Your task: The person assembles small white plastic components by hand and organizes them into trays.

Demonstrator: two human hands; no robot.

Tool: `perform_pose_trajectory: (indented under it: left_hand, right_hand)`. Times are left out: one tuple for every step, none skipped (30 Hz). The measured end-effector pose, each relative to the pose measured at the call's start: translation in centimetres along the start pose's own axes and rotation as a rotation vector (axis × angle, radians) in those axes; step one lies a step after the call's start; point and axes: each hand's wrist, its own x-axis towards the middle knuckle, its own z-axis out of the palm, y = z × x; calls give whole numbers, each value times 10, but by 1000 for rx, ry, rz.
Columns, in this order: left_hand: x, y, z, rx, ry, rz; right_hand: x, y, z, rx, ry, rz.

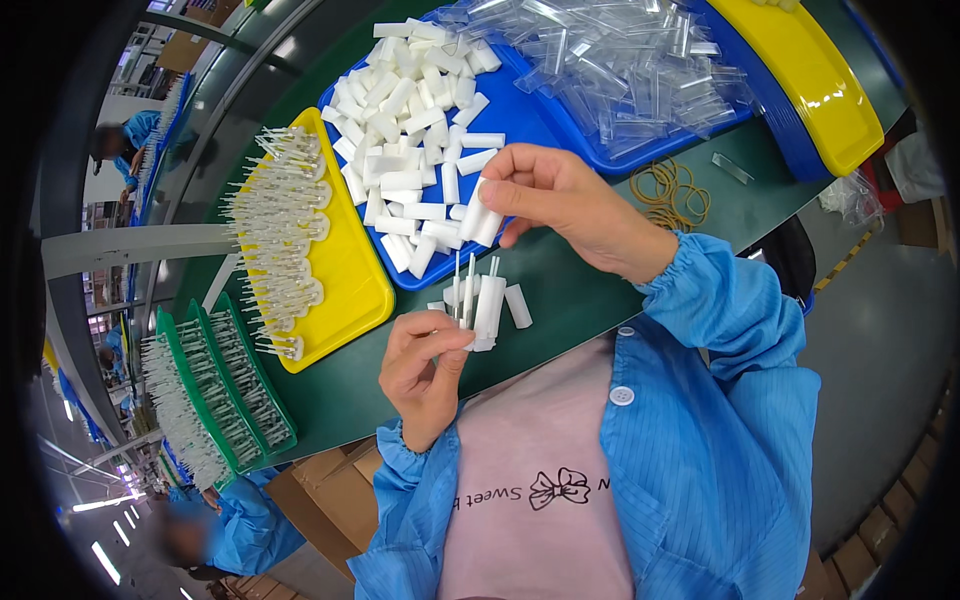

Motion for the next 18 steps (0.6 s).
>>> perform_pose_trajectory:
  left_hand:
    - [0,1,0,16,-9,8]
    - [0,2,0,33,-17,17]
    - [0,1,0,33,-17,17]
    - [1,0,1,52,-28,40]
    - [2,-1,1,71,-39,64]
    - [2,-1,1,69,-40,63]
    - [3,1,1,81,-49,57]
    - [3,3,1,92,-59,51]
    - [3,4,1,94,-60,48]
    - [4,6,2,126,-65,64]
    - [5,7,2,158,-70,80]
    - [6,8,1,160,-74,77]
    - [8,9,1,249,-83,141]
    - [10,9,1,337,-92,206]
    - [11,9,1,336,-98,203]
    - [12,10,2,332,-80,219]
    - [12,10,2,329,-62,235]
    - [12,9,3,328,-67,230]
  right_hand:
    - [0,2,1,13,2,50]
    - [-1,4,2,25,4,100]
    - [-2,4,4,26,4,100]
    - [-3,5,6,24,-3,100]
    - [-3,6,8,23,-9,100]
    - [-4,6,9,23,-8,101]
    - [-5,4,11,2,-19,99]
    - [-5,3,12,-19,-29,96]
    - [-5,4,12,-16,-29,98]
    - [-3,5,10,-33,-36,101]
    - [-2,5,9,-50,-43,104]
    - [1,5,8,-45,-42,106]
    - [3,3,7,-59,-42,124]
    - [6,1,6,-71,-42,143]
    - [9,-1,7,-68,-56,159]
    - [11,-4,8,-63,-53,163]
    - [13,-6,9,-78,-75,161]
    - [14,-9,9,-94,-97,158]
